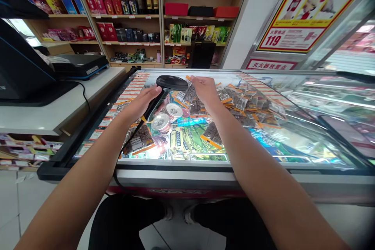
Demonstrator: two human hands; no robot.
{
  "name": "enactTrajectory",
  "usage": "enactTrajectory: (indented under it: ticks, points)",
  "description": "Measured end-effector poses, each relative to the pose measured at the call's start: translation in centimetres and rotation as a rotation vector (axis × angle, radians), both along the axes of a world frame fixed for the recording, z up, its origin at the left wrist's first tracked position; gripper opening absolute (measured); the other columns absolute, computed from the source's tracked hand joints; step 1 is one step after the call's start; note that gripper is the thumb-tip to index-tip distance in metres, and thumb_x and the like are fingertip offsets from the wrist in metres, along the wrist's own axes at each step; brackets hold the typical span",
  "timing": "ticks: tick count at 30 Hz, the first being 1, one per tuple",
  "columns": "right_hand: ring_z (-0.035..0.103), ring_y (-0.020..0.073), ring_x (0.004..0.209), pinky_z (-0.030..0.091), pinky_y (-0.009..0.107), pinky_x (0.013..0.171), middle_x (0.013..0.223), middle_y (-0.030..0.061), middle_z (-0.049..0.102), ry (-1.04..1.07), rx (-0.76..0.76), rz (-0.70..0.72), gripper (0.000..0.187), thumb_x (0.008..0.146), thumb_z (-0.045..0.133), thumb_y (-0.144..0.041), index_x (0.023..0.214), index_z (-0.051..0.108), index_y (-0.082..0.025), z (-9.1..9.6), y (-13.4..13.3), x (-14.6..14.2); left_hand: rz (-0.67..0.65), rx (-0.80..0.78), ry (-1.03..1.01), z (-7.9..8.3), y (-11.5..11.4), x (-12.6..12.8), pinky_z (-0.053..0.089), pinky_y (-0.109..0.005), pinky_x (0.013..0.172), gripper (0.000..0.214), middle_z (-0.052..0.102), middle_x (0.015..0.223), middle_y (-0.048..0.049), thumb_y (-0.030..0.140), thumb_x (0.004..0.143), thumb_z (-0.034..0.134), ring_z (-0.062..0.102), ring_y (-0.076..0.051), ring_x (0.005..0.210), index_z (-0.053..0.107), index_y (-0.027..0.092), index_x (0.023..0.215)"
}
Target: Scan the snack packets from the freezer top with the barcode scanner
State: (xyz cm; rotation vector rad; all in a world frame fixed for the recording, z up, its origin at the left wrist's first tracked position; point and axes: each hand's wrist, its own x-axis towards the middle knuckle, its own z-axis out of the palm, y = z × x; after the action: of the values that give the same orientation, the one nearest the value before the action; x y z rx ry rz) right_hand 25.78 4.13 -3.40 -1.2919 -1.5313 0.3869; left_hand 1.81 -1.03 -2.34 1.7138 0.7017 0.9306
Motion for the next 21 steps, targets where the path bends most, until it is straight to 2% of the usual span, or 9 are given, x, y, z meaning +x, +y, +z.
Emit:
enactTrajectory:
  ticks: [4,8,10,12,13,15,17,18,21]
  points:
    - [0.046,0.0169,0.060,0.043,0.031,0.063,0.057,-0.0028,0.039,-0.048,0.020,-0.031,0.038,0.094,0.049,-0.048,0.071,0.062,-0.022,0.0,0.2,0.1,-0.005,-0.023,-0.049,0.0,0.2,-0.2,0.038,-0.024,0.042,0.048,0.057,0.057,-0.0015,0.066,0.088,0.053,0.049,-0.012,0.043,0.057,0.019,0.081]
    - [0.061,0.0236,0.079,0.049,0.036,0.076,0.073,0.0040,0.064,-0.200,-0.016,-0.111,0.026,0.092,0.056,-0.038,0.082,0.070,-0.019,0.6,0.0,1.3,0.055,-0.026,-0.106,0.2,0.2,-0.3,0.038,-0.026,0.042,0.047,0.056,0.055,-0.0008,0.065,0.088,0.051,0.048,-0.012,0.041,0.060,0.019,0.087]
    - [0.062,0.0314,0.101,0.047,0.045,0.089,0.092,0.0099,0.071,-0.353,-0.006,-0.248,0.014,0.088,0.063,-0.029,0.093,0.072,-0.019,0.9,-0.3,1.7,0.114,-0.023,-0.148,0.5,0.2,-0.3,0.038,-0.026,0.042,0.048,0.055,0.052,0.0000,0.066,0.089,0.049,0.048,-0.012,0.041,0.061,0.019,0.089]
    - [0.054,0.0383,0.120,0.041,0.055,0.099,0.111,0.0147,0.069,-0.475,0.052,-0.332,0.020,0.087,0.065,-0.026,0.105,0.071,-0.019,0.8,-0.7,1.2,0.170,-0.037,-0.182,0.7,0.4,-0.3,0.038,-0.026,0.041,0.050,0.054,0.051,0.0004,0.067,0.090,0.045,0.049,-0.013,0.041,0.061,0.020,0.091]
    - [0.052,0.0389,0.123,0.040,0.057,0.101,0.116,0.0157,0.068,-0.498,0.078,-0.295,0.023,0.088,0.065,-0.026,0.109,0.070,-0.018,0.5,-1.0,0.5,0.196,-0.046,-0.202,0.7,0.5,-0.3,0.038,-0.026,0.041,0.051,0.053,0.050,0.0005,0.068,0.090,0.044,0.051,-0.013,0.042,0.061,0.020,0.092]
    - [0.057,0.0349,0.119,0.043,0.052,0.100,0.116,0.0153,0.069,-0.473,0.077,-0.058,0.026,0.094,0.060,-0.032,0.115,0.069,-0.018,-0.5,-1.8,-1.7,0.241,-0.061,-0.244,0.8,0.7,-0.3,0.037,-0.027,0.041,0.053,0.053,0.050,0.0004,0.069,0.092,0.040,0.053,-0.014,0.043,0.061,0.021,0.094]
    - [0.063,0.0311,0.110,0.049,0.047,0.094,0.116,0.0153,0.070,-0.393,-0.041,0.237,0.038,0.099,0.052,-0.045,0.122,0.066,-0.018,-1.9,-2.6,-4.6,0.275,-0.075,-0.274,0.7,1.0,-0.4,0.036,-0.027,0.040,0.055,0.053,0.051,0.0000,0.070,0.092,0.037,0.055,-0.015,0.045,0.061,0.021,0.095]
    - [0.062,0.0324,0.114,0.049,0.047,0.094,0.123,0.0168,0.068,-0.383,-0.102,0.308,0.047,0.098,0.052,-0.052,0.129,0.063,-0.018,-2.7,-3.0,-6.1,0.290,-0.083,-0.279,0.7,1.0,-0.4,0.036,-0.028,0.040,0.056,0.053,0.051,-0.0002,0.071,0.092,0.036,0.055,-0.016,0.045,0.062,0.022,0.096]
    - [0.054,0.0388,0.124,0.046,0.053,0.098,0.131,0.0205,0.063,-0.524,-0.151,0.300,0.057,0.094,0.057,-0.053,0.139,0.053,-0.017,-4.4,-3.5,-9.7,0.310,-0.103,-0.270,0.7,1.0,-0.2,0.034,-0.027,0.041,0.057,0.054,0.054,-0.0003,0.072,0.092,0.035,0.054,-0.015,0.045,0.062,0.022,0.099]
